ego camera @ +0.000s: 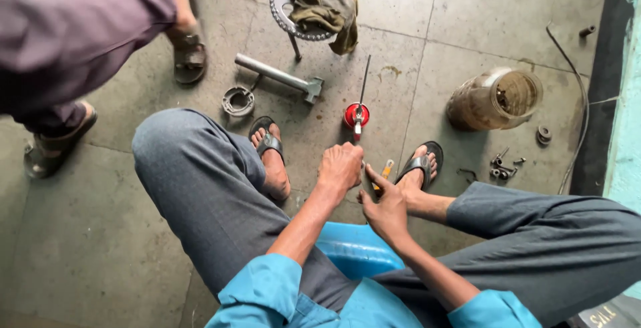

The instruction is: The recorder is cleaning and lubricating a motorcycle drum brake assembly, using a small tool to apply grease to the pivot points.

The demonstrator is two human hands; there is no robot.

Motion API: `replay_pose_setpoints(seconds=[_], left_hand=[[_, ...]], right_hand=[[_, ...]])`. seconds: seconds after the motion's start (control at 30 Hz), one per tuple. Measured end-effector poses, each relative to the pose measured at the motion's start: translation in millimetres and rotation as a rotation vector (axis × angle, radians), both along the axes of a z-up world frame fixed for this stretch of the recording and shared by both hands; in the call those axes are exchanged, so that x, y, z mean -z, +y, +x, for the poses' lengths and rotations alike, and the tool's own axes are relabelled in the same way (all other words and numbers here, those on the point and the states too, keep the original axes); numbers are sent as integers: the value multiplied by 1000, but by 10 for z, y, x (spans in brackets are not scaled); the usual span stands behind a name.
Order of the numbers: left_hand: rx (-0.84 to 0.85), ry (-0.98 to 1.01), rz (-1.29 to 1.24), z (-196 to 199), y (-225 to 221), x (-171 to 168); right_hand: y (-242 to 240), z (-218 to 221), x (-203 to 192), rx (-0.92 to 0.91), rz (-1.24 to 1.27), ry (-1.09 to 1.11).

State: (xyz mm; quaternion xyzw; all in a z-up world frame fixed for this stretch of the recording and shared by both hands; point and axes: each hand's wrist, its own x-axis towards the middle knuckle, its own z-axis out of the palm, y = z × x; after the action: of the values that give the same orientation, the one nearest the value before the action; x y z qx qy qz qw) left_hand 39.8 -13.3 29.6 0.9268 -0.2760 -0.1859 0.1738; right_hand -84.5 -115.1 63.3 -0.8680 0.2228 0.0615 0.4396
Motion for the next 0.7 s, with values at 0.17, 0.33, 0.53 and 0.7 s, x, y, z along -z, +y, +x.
replay_pose_setpoints(seconds=[0.17,0.33,0.53,0.7], left_hand=[[-29,-7,-63,-71,50,53],[-18,-41,-61,-69,78,288],[48,59,60,51,51,-421],[40,44,25,73,27,-185]], right_hand=[[195,-45,4,329,665,-95],[-144,-229,62,342,616,97],[-661,293,384,-174,191,-464],[-570,544,633,-199,295,-158]])
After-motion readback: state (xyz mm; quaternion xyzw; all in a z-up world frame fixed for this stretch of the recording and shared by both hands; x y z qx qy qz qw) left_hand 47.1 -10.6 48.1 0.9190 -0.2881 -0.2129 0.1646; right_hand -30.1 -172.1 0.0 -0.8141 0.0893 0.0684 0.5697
